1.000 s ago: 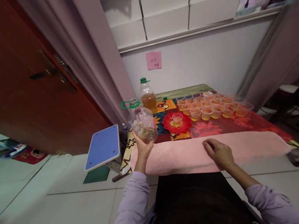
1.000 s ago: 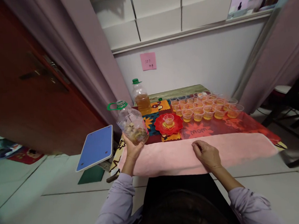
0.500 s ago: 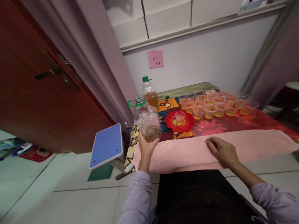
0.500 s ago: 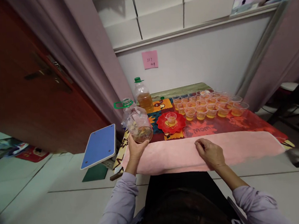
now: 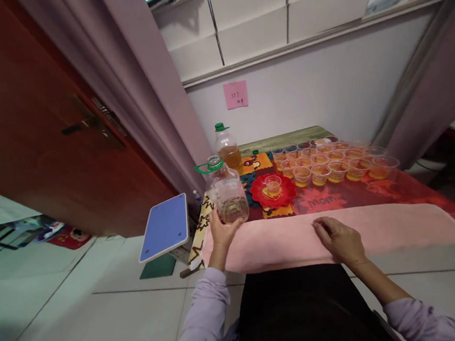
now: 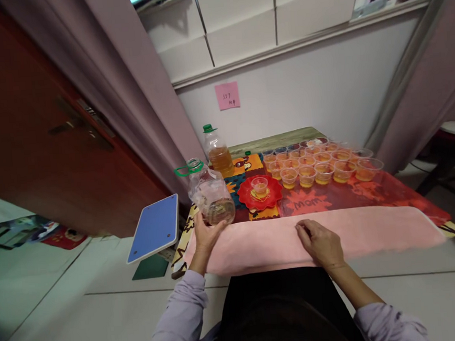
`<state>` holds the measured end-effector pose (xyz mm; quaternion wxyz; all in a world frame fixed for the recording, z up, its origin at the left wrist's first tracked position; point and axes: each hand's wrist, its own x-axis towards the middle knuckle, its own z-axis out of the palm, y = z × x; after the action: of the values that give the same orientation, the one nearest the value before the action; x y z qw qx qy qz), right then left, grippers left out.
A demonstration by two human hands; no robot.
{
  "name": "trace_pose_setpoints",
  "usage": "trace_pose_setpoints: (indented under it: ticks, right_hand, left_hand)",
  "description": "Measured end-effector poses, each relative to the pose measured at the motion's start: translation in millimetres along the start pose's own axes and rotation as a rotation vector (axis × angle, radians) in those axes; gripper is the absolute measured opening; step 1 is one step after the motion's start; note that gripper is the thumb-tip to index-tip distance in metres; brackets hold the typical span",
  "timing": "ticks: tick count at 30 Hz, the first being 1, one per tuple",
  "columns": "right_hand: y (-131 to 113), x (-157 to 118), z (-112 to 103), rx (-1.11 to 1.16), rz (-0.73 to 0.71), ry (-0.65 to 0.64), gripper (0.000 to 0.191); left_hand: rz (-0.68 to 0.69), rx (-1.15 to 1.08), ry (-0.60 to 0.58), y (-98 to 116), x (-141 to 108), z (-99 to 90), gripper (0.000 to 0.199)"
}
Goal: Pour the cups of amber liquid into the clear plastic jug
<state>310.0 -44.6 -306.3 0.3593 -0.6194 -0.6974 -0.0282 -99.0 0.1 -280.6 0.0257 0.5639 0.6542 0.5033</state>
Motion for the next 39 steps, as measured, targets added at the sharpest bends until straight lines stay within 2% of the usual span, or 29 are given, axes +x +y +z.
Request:
trace_pose_setpoints:
  ticks: [9,15,22,27,32,36,39]
  right_hand:
    - [-10,2,-7,0.058,-0.097,0.046,0.032]
    - [-15,5,-12,0.086,-0.165,0.076,0.024]
    - [-18,9,-18,0.107,-0.204,0.036,0.021]
    - [-21,9,-20,0.178,-0.113,-0.045,0.021]
    - [-23,11,-23,0.258,0.053,-0.145,0.025]
    - [-23,35,-30,0.445,0.251,-0.242,0.033]
    - [-31,68,-33,0.531,0.271,-0.236,0.036]
  left_hand:
    - [-0.007,0.043,-0.061,12,2,-4.0,0.068]
    - [-0.023,0.084,-0.103,13,4,-6.3,0.069]
    - [-0.087,0.094,-0.119,11,9,-2.8,0.076]
    - [-0.148,0.078,-0.084,0,25,6.1,0.081]
    - [-0.180,0.053,-0.055,-7,40,16.6,0.079]
    - [-0.199,0.045,0.011,0,22,12.5,0.091]
    - [-0.179,0.057,0.063,15,-2,-1.8,0.072]
